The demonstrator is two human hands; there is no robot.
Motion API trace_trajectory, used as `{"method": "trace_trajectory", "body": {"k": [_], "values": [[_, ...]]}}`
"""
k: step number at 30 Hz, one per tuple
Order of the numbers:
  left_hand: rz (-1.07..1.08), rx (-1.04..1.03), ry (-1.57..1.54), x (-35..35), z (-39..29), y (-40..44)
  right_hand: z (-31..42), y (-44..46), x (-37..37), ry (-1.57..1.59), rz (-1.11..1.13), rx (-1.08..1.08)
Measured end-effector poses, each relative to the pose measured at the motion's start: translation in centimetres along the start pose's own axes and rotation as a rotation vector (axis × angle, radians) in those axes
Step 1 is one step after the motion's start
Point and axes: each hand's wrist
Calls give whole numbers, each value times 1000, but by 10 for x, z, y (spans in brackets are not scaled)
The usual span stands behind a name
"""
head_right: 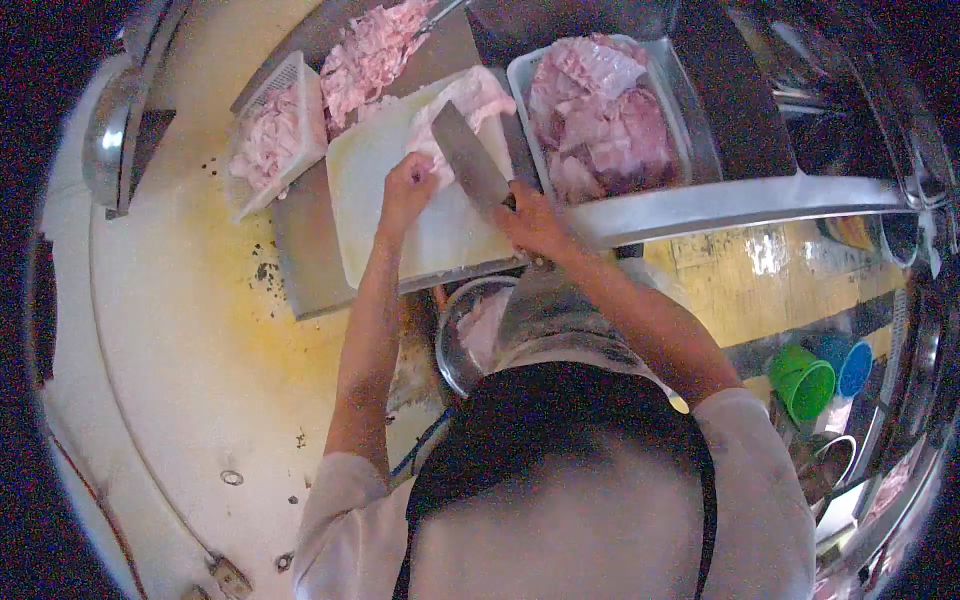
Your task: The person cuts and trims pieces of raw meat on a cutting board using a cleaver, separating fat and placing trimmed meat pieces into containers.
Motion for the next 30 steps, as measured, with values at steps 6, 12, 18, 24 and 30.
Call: {"method": "trace_trajectory", "body": {"k": [6, 12, 18, 24, 30], "values": [[80, 251, -425, 12, 21, 7, 56, -120, 3, 154, 259, -340], [148, 239, -452, 16, 19, 8, 66, -87, -20, 228, -6, -162], [148, 292, -493, 16, 23, 5, 27, -41, -58, 46, -151, -98], [209, 242, 121, 34, 35, 34, 70, -110, -9, 199, 118, -371], [-30, 30, 607, -11, -8, 27, 63, -87, 20, 139, 12, -160]]}}
Point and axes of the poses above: each hand's wrist, its own y-axis towards the middle knuckle, its own x-axis out of the back of the hand, z = x × y
